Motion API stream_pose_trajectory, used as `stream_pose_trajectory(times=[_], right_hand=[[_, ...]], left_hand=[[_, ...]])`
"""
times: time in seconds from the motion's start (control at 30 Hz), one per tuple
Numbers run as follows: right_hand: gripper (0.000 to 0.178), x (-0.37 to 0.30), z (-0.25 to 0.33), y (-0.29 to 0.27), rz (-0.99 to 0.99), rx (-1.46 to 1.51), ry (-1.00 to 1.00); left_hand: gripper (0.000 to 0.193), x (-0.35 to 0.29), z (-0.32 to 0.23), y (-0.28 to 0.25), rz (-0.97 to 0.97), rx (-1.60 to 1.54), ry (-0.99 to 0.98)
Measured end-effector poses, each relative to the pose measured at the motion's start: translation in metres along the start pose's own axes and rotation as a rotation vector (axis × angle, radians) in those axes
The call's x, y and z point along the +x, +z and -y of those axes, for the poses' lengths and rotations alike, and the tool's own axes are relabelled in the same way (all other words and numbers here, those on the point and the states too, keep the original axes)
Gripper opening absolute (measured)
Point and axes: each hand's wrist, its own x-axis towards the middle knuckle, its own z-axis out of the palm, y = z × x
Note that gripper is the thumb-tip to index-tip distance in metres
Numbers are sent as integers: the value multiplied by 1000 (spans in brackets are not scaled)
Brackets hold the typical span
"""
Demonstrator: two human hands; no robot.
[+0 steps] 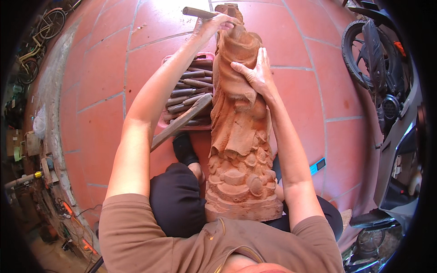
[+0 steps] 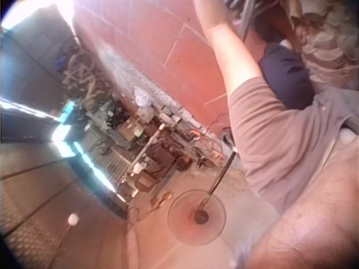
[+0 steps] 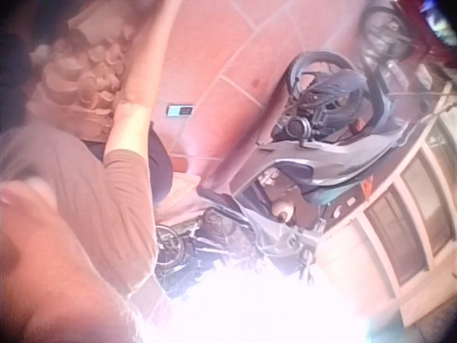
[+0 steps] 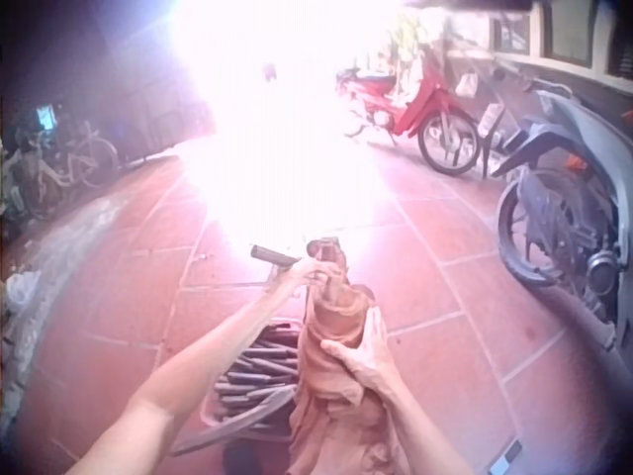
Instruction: The person carves a wooden sculpture using a chisel and mallet, focusing on the upper section and head area. They occasionally rotate the sculpture to access different sides and switch between tools to refine the details.
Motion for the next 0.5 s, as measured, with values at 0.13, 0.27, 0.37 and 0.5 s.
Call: stream_pose_trajectory(times=[0.13, 0.27, 0.37, 0.5], right_hand=[[130, -1, -5, -2, -13, 28, 7], [115, 0, -7, 1, -69, 25, -46], [85, 0, -9, 8, -173, 22, -156], [82, -1, -1, 5, -142, 18, -159]], left_hand=[[21, -18, -10, 4, 120, 295, 97], [24, -30, -15, -13, 245, 280, -35], [27, -15, -3, -25, 243, 137, -63], [25, -9, 1, -11, 38, 69, 72]])
